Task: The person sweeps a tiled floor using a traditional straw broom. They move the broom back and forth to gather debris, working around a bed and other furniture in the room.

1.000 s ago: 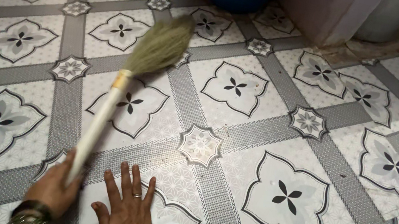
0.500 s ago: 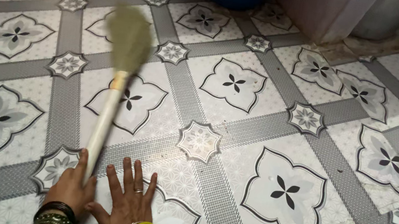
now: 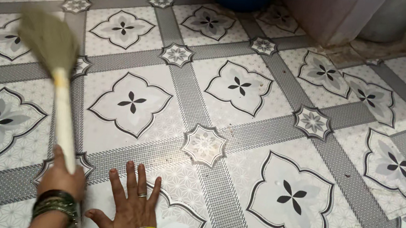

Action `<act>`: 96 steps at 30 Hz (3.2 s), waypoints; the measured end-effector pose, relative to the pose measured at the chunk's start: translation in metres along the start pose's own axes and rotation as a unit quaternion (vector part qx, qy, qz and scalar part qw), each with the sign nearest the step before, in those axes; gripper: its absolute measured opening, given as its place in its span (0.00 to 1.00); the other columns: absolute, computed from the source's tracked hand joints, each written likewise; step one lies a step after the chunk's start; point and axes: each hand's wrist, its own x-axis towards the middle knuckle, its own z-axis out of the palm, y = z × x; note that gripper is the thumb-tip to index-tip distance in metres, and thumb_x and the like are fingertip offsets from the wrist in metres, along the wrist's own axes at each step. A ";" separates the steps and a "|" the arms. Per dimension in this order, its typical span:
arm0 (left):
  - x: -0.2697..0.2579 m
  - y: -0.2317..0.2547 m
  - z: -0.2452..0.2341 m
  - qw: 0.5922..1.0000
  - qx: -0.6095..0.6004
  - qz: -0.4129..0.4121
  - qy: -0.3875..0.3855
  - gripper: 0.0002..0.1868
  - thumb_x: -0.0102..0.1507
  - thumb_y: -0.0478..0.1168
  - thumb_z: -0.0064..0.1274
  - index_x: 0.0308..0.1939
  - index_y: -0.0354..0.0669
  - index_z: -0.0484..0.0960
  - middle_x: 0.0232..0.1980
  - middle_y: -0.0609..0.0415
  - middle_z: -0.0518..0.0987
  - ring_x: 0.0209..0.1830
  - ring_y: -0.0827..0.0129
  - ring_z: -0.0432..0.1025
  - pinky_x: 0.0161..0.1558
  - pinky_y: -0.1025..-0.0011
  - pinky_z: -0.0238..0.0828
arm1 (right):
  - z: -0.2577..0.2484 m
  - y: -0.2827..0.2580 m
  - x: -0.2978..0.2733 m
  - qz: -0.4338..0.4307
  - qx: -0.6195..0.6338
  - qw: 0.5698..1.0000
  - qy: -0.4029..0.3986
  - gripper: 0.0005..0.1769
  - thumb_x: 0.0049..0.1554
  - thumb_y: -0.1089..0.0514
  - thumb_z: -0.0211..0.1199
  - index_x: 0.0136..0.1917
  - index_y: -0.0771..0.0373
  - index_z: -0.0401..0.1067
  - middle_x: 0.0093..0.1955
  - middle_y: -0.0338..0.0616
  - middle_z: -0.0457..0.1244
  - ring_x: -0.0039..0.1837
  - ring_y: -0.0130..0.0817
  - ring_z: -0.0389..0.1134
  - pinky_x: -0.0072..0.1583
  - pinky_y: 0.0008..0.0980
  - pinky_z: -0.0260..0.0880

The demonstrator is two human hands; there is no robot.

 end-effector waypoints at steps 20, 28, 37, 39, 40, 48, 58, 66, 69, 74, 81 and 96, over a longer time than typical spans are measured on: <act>0.033 -0.083 -0.021 0.997 0.060 0.032 0.046 0.48 0.66 0.56 0.50 0.87 0.55 0.47 0.48 0.35 0.84 0.47 0.44 0.81 0.52 0.50 0.78 | 0.020 0.003 -0.004 -0.004 -0.063 0.998 0.029 0.58 0.58 0.11 0.36 0.84 0.52 0.44 0.85 0.56 0.35 0.86 0.54 0.27 0.75 0.68 0.17; 0.122 0.003 -0.032 1.000 -0.009 -0.016 0.014 0.48 0.58 0.50 0.60 0.78 0.39 0.60 0.57 0.29 0.81 0.54 0.41 0.78 0.59 0.55 0.74 | 0.058 -0.004 -0.011 0.012 -0.013 0.999 0.046 0.49 0.64 0.16 0.41 0.82 0.50 0.56 0.83 0.55 0.46 0.87 0.54 0.38 0.76 0.76 0.24; 0.044 0.137 -0.057 0.971 -0.018 0.137 -0.197 0.49 0.61 0.44 0.56 0.83 0.68 0.47 0.56 0.43 0.85 0.42 0.56 0.85 0.47 0.59 0.83 | 0.055 0.002 -0.015 0.032 0.123 0.991 0.041 0.50 0.63 0.21 0.52 0.82 0.58 0.56 0.83 0.60 0.48 0.85 0.58 0.42 0.75 0.74 0.27; 0.020 0.133 -0.068 0.964 0.008 0.152 -0.217 0.47 0.62 0.48 0.56 0.82 0.72 0.48 0.59 0.47 0.83 0.43 0.58 0.84 0.48 0.61 0.82 | 0.049 0.003 -0.014 0.047 0.163 0.985 0.004 0.50 0.64 0.23 0.53 0.82 0.61 0.54 0.83 0.62 0.46 0.85 0.59 0.39 0.75 0.73 0.25; 0.014 0.130 -0.074 0.961 0.021 0.161 -0.225 0.47 0.62 0.50 0.57 0.81 0.75 0.49 0.61 0.49 0.81 0.44 0.59 0.83 0.49 0.63 0.82 | 0.046 0.003 -0.012 0.042 0.162 0.986 0.006 0.50 0.64 0.23 0.53 0.82 0.61 0.54 0.83 0.63 0.45 0.85 0.59 0.38 0.74 0.73 0.24; 0.027 0.067 -0.064 0.989 0.039 0.123 -0.078 0.46 0.64 0.56 0.51 0.83 0.67 0.48 0.62 0.43 0.80 0.57 0.54 0.79 0.61 0.58 0.75 | 0.044 0.001 -0.013 0.046 0.170 0.984 0.003 0.52 0.64 0.21 0.50 0.83 0.61 0.53 0.83 0.63 0.45 0.85 0.61 0.38 0.75 0.74 0.23; 0.053 0.091 -0.014 0.991 -0.002 0.088 -0.102 0.53 0.58 0.44 0.54 0.85 0.56 0.45 0.61 0.31 0.79 0.60 0.45 0.77 0.65 0.58 0.71 | 0.050 0.000 -0.012 0.033 0.153 0.988 0.008 0.48 0.65 0.28 0.56 0.83 0.62 0.54 0.82 0.63 0.47 0.85 0.60 0.42 0.75 0.74 0.27; -0.003 0.124 -0.046 0.954 0.098 0.211 -0.192 0.51 0.60 0.43 0.54 0.82 0.64 0.43 0.60 0.37 0.79 0.59 0.51 0.77 0.65 0.61 0.71 | 0.040 0.001 -0.007 0.063 0.212 0.974 -0.040 0.39 0.65 0.44 0.56 0.79 0.71 0.54 0.83 0.64 0.46 0.86 0.59 0.38 0.76 0.71 0.28; -0.032 0.129 -0.058 0.938 0.115 0.233 -0.228 0.50 0.60 0.40 0.51 0.82 0.71 0.43 0.60 0.39 0.79 0.57 0.53 0.78 0.64 0.61 0.72 | 0.039 0.002 -0.007 0.076 0.221 0.970 -0.062 0.40 0.63 0.45 0.55 0.79 0.71 0.53 0.81 0.66 0.46 0.85 0.61 0.37 0.76 0.72 0.28; -0.069 0.134 -0.069 0.914 0.130 0.291 -0.251 0.47 0.62 0.39 0.49 0.81 0.71 0.43 0.56 0.42 0.80 0.54 0.54 0.79 0.61 0.61 0.74 | 0.028 0.001 -0.001 0.062 0.203 0.973 -0.085 0.38 0.64 0.47 0.53 0.79 0.71 0.53 0.79 0.66 0.47 0.83 0.64 0.38 0.76 0.71 0.25; -0.081 0.095 -0.079 0.893 0.122 0.355 -0.246 0.43 0.64 0.47 0.53 0.78 0.75 0.48 0.51 0.55 0.79 0.46 0.66 0.78 0.54 0.65 0.76 | 0.015 -0.003 0.005 0.054 0.188 0.972 -0.130 0.39 0.61 0.45 0.55 0.77 0.69 0.52 0.78 0.66 0.46 0.82 0.66 0.37 0.74 0.71 0.23; -0.018 0.181 -0.018 0.946 0.082 0.231 -0.211 0.51 0.62 0.43 0.54 0.82 0.63 0.40 0.57 0.40 0.81 0.56 0.53 0.79 0.63 0.61 0.73 | 0.042 0.005 0.015 0.156 0.306 0.939 -0.012 0.39 0.62 0.50 0.59 0.78 0.73 0.54 0.79 0.65 0.49 0.80 0.58 0.46 0.74 0.62 0.40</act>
